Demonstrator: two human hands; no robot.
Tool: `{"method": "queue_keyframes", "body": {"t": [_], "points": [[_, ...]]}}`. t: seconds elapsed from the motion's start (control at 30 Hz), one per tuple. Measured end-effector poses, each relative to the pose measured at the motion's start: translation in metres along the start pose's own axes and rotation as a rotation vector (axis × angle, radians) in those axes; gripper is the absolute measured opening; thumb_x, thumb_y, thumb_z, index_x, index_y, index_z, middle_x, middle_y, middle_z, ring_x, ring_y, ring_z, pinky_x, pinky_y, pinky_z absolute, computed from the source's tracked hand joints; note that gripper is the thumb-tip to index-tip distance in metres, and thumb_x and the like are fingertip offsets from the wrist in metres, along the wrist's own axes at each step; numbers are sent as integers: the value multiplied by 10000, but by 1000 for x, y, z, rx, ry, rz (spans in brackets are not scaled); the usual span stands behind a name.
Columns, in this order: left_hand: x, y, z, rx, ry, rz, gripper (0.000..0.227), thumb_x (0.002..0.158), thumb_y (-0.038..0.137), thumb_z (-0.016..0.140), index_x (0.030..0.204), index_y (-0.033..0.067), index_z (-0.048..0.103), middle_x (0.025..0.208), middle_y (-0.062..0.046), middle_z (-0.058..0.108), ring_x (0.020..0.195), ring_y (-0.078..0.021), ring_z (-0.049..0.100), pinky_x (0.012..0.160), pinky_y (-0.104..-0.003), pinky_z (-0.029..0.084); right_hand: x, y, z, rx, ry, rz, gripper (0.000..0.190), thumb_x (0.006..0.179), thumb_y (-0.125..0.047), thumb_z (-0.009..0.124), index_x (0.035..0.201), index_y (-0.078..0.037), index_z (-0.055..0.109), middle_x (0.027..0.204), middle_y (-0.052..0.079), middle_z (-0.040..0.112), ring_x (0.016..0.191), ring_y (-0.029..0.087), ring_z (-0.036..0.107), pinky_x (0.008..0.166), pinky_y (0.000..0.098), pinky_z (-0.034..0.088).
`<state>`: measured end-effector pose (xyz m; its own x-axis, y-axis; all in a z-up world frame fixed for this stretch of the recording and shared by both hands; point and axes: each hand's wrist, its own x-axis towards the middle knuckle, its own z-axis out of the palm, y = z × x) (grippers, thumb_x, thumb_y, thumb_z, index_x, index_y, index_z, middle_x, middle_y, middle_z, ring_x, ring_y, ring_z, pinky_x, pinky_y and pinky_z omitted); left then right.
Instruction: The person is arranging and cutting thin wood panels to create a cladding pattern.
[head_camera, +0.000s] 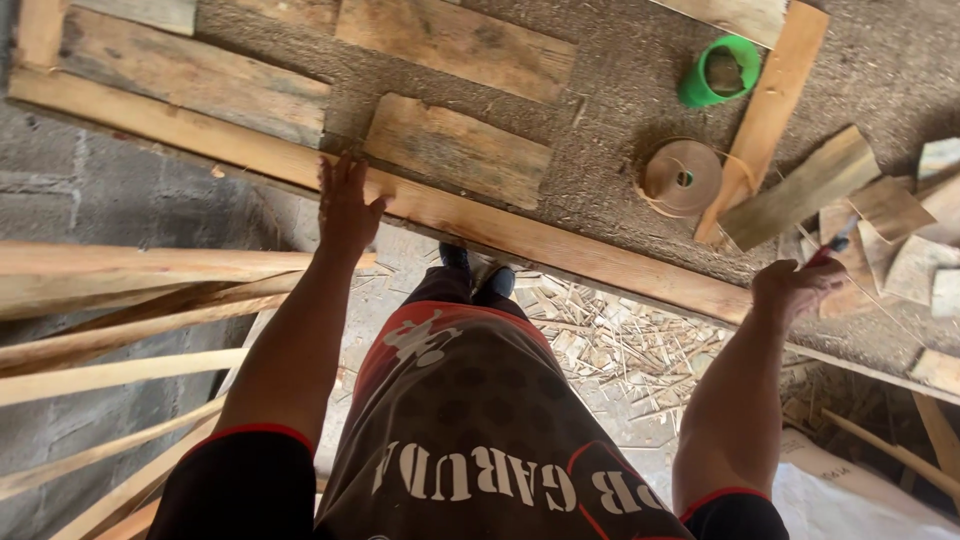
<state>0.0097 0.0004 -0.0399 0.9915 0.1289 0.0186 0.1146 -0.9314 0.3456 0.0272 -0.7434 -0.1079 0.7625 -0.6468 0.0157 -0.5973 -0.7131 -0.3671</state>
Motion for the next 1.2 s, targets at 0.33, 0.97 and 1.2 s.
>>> {"method": "queue_keyframes", "body": {"t": [0.33, 0.97, 1.2], "points": [[2, 12, -11, -20, -36, -46, 795, 862, 334, 839, 1507, 25, 491, 1647, -225, 332, 1527, -537, 179, 1243, -625, 196, 4, -60, -3, 579, -61, 349, 416, 1032, -395, 695, 1143, -11, 579, 964, 117, 762, 755, 164, 765, 631, 324, 613], [-4, 15, -12, -66, -2, -31, 776, 868, 316, 838, 1496, 27, 486, 1634, -211, 352, 1534, -530, 190, 1248, -629, 205, -49, -133, -78, 1544, -177, 665, 275, 1065, -90, 641, 1340, -76, 636, 1005, 61, 701, 763, 133, 653, 568, 247, 493], [-8, 18, -26, -138, 107, 31, 927, 873, 325, 834, 1603, 45, 335, 1646, -235, 336, 1536, -516, 229, 1253, -614, 231, -142, -159, -61, 1486, -281, 200, 119, 1124, 22, 601, 1237, -6, 626, 1004, 62, 622, 805, 123, 549, 679, 229, 462]]}}
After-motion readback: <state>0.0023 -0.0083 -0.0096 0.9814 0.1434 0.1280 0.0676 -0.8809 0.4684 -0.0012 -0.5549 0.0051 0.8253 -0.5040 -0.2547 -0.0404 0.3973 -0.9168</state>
